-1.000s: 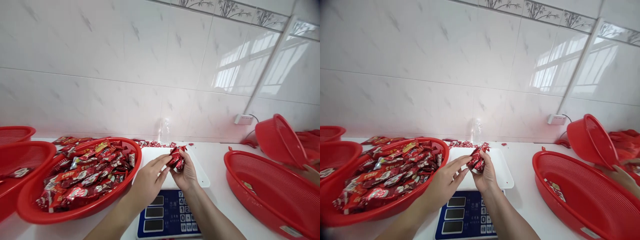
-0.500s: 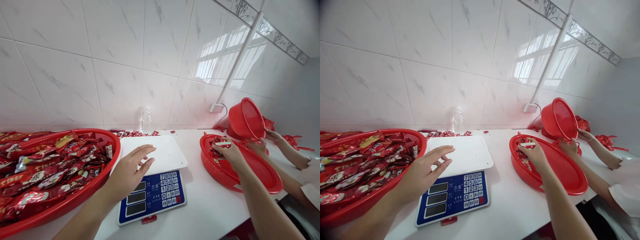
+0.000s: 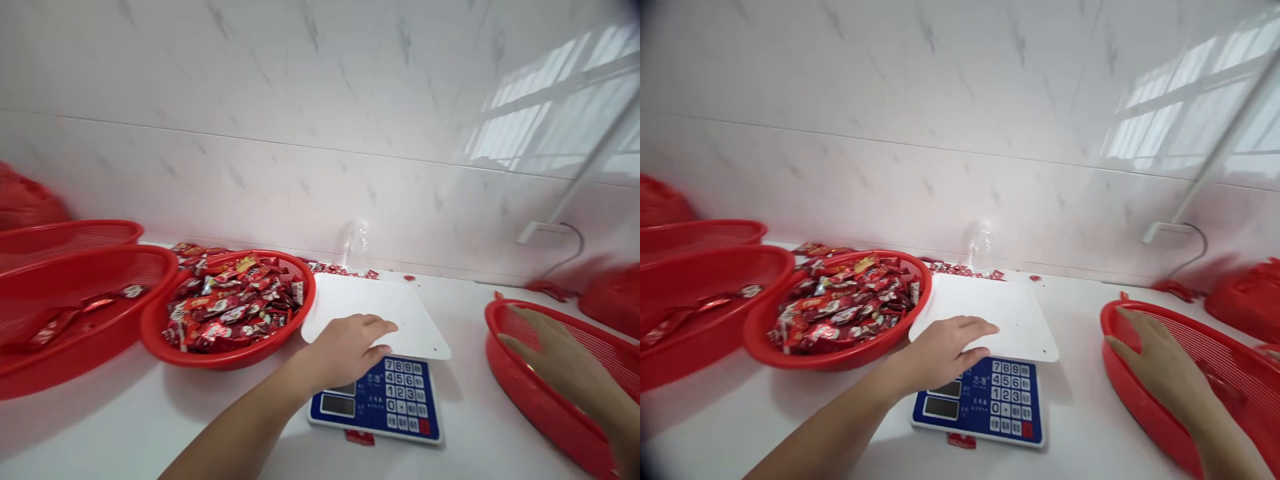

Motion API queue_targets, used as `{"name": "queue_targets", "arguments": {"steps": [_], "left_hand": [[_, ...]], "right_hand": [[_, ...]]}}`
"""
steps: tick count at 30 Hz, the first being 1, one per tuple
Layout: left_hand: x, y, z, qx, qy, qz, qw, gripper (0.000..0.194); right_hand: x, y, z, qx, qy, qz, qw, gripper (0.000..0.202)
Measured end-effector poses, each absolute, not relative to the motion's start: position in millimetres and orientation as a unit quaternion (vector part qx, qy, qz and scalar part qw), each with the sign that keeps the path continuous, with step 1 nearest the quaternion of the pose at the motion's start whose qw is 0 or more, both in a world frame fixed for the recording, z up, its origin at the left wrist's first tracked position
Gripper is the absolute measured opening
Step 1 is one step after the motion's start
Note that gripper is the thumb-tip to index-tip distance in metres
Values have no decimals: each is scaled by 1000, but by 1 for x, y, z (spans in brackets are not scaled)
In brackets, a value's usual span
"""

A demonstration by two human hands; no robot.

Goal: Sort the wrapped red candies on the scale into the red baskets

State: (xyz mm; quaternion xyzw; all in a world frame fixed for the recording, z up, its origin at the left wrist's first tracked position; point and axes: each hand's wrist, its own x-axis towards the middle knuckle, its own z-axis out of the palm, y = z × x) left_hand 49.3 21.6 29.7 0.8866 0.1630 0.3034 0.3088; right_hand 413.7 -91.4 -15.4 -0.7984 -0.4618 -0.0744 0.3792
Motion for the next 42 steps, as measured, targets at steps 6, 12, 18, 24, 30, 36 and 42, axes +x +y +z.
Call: {"name": "queue_targets", "arguments": {"steps": [6, 12, 18, 24, 30, 36, 42], "left_hand": [[38, 21, 45, 939, 218, 207, 165, 32], [-11, 67, 58, 906, 397, 145, 19, 26], [-94, 119, 51, 848, 528, -46, -21, 32], [-114, 118, 28, 839, 540, -56, -22, 38], [-105, 122, 43, 855, 518, 13, 22, 37], [-110, 132, 69, 853, 503, 111, 87, 35], [-119, 129, 53, 841, 515, -12, 165, 59]], "right_hand": [[282, -49, 24, -687, -691, 44, 222, 57], [224, -48, 50, -563, -794, 119, 199, 52], [237, -48, 38, -576, -795, 94, 163, 55], [242, -44, 34, -578, -799, 52, 155, 56], [237, -48, 36, -580, -800, 56, 142, 55], [238, -50, 37, -586, -795, 54, 146, 54], [236, -50, 37, -578, -799, 48, 156, 54]]}}
